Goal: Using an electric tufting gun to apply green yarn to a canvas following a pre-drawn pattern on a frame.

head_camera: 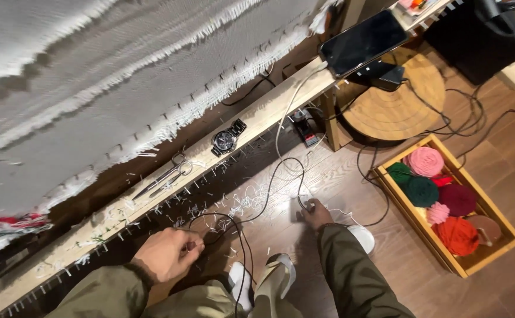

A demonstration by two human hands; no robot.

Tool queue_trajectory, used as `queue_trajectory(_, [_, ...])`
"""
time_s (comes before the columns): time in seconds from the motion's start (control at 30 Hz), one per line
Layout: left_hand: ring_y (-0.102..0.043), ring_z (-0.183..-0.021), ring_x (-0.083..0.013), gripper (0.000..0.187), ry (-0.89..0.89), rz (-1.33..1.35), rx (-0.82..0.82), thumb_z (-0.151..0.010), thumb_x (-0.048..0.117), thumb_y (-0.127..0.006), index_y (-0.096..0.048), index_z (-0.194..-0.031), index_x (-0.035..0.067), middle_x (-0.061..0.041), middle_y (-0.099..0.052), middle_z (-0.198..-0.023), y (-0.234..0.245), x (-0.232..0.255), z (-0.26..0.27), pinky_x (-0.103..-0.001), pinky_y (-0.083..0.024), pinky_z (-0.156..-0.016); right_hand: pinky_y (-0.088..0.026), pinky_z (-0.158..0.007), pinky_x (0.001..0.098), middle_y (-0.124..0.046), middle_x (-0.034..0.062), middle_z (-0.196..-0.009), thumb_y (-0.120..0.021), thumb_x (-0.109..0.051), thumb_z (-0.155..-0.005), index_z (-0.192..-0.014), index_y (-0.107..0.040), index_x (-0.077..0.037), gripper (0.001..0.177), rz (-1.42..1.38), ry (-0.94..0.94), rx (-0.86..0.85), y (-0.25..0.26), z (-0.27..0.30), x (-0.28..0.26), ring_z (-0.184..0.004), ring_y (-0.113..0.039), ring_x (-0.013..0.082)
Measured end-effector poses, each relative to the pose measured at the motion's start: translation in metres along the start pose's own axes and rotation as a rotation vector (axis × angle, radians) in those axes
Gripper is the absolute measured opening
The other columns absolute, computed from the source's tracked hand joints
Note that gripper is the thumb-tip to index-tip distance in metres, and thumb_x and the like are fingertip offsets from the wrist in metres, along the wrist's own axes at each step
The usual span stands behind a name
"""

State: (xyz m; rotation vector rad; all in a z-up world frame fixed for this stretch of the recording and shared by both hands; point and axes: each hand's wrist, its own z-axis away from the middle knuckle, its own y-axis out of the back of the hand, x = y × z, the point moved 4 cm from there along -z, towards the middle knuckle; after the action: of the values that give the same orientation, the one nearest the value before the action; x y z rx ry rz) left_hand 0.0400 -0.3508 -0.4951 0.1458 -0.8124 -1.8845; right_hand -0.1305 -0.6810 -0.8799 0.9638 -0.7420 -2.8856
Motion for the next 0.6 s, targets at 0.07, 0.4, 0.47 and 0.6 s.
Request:
queue_trajectory(0.07, [-0.066,-0.062,-0.0152,0.025,-0.027,0.017,-0.011,-0.101,0.039,-0.056,-0.076,-0.103,0.025,0.008,-0.079,-0.085,-0.005,0.0,-0.013,-0.034,-0.056,-0.066,-0.047,-0.107,0.0384,-0.07,0.0117,-0.135,-0.076,-0.034,-0.083,-0.147,-0.05,-0.016,0.072,-0.146,-0.091,-0.057,0.014,0.023,-0.033,-0.122,-0.065,0.0287])
queue_trajectory(0.4, [-0.051,-0.045,-0.0101,0.027,-0.027,-0.004,-0.077,-0.103,0.034,-0.059,-0.07,-0.127,0.026,0.005,-0.061,-0.058,-0.004,0.022,-0.06,-0.03,-0.065,-0.066,-0.022,-0.128,0.038,-0.029,0.0085,-0.172,-0.083,-0.03,-0.079,-0.169,-0.011,-0.019,0.115,-0.352,-0.181,-0.237,-0.035,-0.049,-0.021,-0.158,-0.03,0.0266])
queue_trajectory(0.47, [-0.051,-0.046,-0.0101,0.027,-0.028,-0.004,-0.061,-0.104,0.035,-0.059,-0.07,-0.127,0.026,0.005,-0.063,-0.062,-0.004,0.018,-0.059,-0.029,-0.062,-0.062,-0.022,-0.128,0.0385,-0.028,0.0095,-0.172,-0.081,-0.029,-0.08,-0.168,-0.015,-0.015,0.111,-0.341,-0.169,-0.251,-0.045,-0.064,-0.012,-0.158,-0.029,0.0271])
queue_trajectory(0.6, [-0.053,-0.049,-0.0144,0.02,-0.079,0.01,-0.016,-0.103,0.035,-0.058,-0.073,-0.113,0.024,0.005,-0.063,-0.062,-0.002,0.008,-0.055,-0.033,-0.056,-0.06,-0.027,-0.125,0.0475,-0.078,0.0222,-0.115,-0.078,-0.022,-0.069,-0.162,-0.036,-0.007,0.103,-0.727,-0.26,-0.161,-0.004,0.013,-0.075,-0.134,-0.061,0.031])
